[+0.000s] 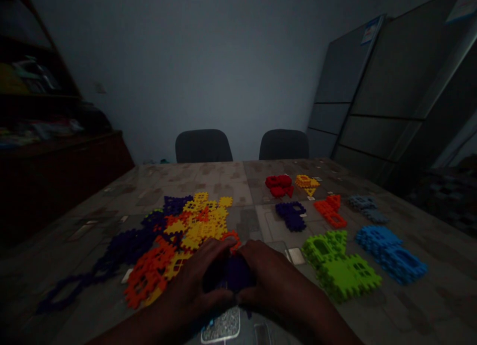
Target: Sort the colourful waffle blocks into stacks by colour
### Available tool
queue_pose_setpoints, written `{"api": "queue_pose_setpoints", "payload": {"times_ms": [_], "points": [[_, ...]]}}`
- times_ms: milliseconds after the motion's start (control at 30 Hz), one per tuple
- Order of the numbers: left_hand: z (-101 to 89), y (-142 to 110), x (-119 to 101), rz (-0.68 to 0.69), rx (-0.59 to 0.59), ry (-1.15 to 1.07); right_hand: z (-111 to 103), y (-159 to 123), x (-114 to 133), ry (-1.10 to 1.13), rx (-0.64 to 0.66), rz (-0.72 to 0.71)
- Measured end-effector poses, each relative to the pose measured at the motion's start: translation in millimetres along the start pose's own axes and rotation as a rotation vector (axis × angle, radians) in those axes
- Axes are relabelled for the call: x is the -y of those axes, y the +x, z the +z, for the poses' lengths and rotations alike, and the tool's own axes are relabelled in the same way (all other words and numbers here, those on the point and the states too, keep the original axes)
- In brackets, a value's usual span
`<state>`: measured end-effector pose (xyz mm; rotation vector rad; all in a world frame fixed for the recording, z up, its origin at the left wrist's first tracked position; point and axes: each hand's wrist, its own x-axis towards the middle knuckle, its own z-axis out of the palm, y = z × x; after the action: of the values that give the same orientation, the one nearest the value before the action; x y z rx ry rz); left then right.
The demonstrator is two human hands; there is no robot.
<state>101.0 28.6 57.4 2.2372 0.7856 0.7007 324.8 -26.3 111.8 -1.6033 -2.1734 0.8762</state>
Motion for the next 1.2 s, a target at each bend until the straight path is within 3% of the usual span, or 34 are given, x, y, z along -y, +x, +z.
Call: {"api": "queue_pose_setpoints", "payload": {"times_ms": [133,233,400,667,833,967,1067,1200], "points": [[-31.0,13,-8,-0.060,0.108,-0.024,-6,-4,-7,-0.087,0.020,0.083],[-43.9,15,-5,-0.061,0.184,0.128,-6,-9,-17,-0.155,0.070,0.125],[-38.1,10,-7,-0.043,0.288,0.349,1,-9,-12,-0.203,0.136,0.113],[-35.2,10,-13,-0.052,0.320,0.408,1,-3,9,-0.294,0.206,0.146],[-44.8,14,-5,-0.103,0.251,0.250,6,-4,0,-0.334,0.189,0.146],[-54.9,12,-18,-0.206,0.199,-0.041,8,-6,-12,-0.357,0.154,0.188],[-49.8,-1,-36,-0.232,0.298,-0.187,9,-5,-19,-0.349,0.135,0.173],[-34.0,-29,-40,-0.255,0.496,-0.105,10,-3,-21,-0.386,0.136,0.138]]}}
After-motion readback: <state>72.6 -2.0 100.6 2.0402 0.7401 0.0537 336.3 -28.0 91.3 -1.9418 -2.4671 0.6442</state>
